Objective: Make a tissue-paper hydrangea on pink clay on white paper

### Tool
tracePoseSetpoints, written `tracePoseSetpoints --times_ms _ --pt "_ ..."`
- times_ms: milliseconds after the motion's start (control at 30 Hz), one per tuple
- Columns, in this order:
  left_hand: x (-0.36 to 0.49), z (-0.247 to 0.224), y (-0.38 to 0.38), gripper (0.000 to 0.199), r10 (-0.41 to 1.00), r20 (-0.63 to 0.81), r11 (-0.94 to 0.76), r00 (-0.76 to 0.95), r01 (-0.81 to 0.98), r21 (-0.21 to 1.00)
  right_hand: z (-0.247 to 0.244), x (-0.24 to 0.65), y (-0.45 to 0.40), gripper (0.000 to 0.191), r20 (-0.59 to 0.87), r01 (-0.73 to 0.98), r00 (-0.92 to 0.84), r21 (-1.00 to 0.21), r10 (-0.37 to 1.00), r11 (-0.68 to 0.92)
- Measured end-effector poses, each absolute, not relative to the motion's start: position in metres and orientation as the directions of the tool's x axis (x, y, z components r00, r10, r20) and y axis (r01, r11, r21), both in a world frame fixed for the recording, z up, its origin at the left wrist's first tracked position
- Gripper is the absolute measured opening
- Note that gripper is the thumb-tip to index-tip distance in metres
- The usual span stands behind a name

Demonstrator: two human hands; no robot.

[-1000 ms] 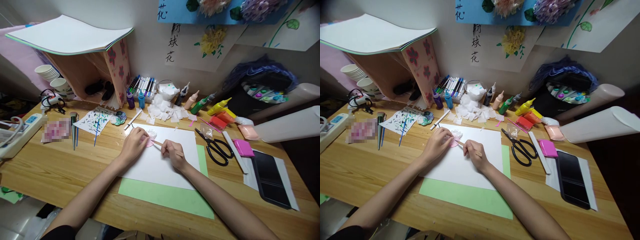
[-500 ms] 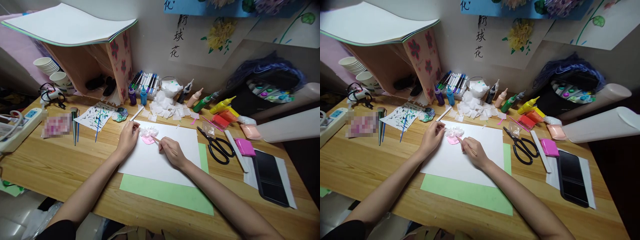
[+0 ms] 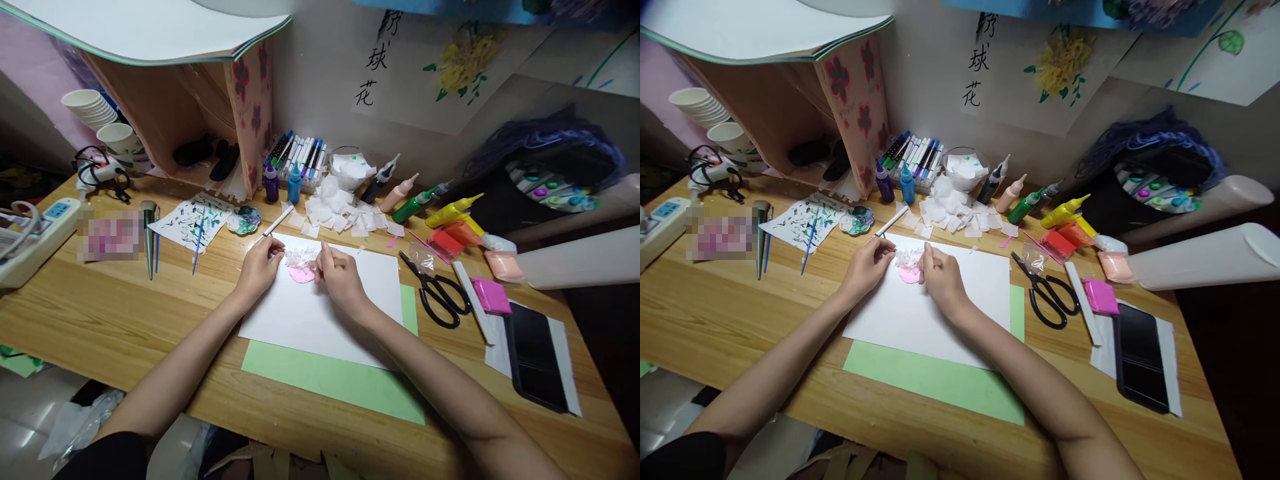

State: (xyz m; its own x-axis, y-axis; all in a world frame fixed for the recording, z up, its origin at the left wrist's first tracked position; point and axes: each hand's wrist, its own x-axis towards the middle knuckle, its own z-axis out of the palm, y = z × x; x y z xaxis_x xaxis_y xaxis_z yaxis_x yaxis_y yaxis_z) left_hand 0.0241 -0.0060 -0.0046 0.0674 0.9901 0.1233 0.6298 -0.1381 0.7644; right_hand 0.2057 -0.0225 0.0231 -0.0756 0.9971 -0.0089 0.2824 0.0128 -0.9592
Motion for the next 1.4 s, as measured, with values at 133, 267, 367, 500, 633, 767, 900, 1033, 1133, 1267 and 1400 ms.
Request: tracePoseSetpoints --times_ms 133,267,367,500,633,767,900,1033,1133,1267,1400 --pt "0.024 -0.004 -0.006 0.011 0.990 0.123 -0.138 0.067 0.627 0.767 0.032 0.198 0.007 0.050 -0.157 0.288 -0.046 -0.948 0.987 -0.138" --pt "0.025 -0.005 -0.006 0.011 0.989 0.132 -0.146 0.069 0.633 0.760 0.033 0.204 0.008 0.052 -0.167 0.264 -0.117 -0.955 0.979 -0.132" --pt "0.024 -0.006 -0.006 0.012 0.988 0.136 -0.147 0.067 0.634 0.759 0.029 0.218 -0.015 0.051 -0.013 0.231 -0.155 -0.973 0.988 0.023" --pt "0.024 -0.006 -0.006 0.012 0.989 0.132 -0.147 0.070 0.628 0.765 0.023 0.236 -0.044 0.049 0.159 0.286 -0.215 -0.933 0.964 0.218" --pt "0.025 -0.005 -0.006 0.012 0.990 0.129 -0.142 0.066 0.622 0.770 0.018 0.241 -0.050 0.049 0.248 0.333 -0.295 -0.879 0.923 0.342" --pt "0.025 -0.006 -0.006 0.012 0.989 0.134 -0.146 0.066 0.622 0.770 0.016 0.236 -0.044 0.048 0.265 0.352 -0.320 -0.858 0.910 0.374" --pt "0.024 -0.005 -0.007 0.012 0.989 0.135 -0.147 0.067 0.621 0.769 0.015 0.231 -0.041 0.049 0.253 0.354 -0.334 -0.859 0.908 0.370" --pt "0.024 -0.005 -0.007 0.012 0.988 0.137 -0.152 0.072 0.615 0.774 0.013 0.229 -0.039 0.048 0.242 0.363 -0.336 -0.858 0.910 0.362" --pt "0.024 -0.005 -0.007 0.012 0.988 0.139 -0.152 0.070 0.605 0.781 0.011 0.229 -0.037 0.045 0.245 0.362 -0.357 -0.853 0.901 0.375" --pt "0.024 -0.004 -0.007 0.012 0.988 0.134 -0.150 0.072 0.600 0.786 0.010 0.229 -0.033 0.046 0.246 0.367 -0.361 -0.849 0.899 0.380" --pt "0.025 -0.003 -0.006 0.011 0.989 0.129 -0.146 0.073 0.611 0.778 0.014 0.226 -0.030 0.050 0.192 0.336 -0.305 -0.895 0.933 0.294"
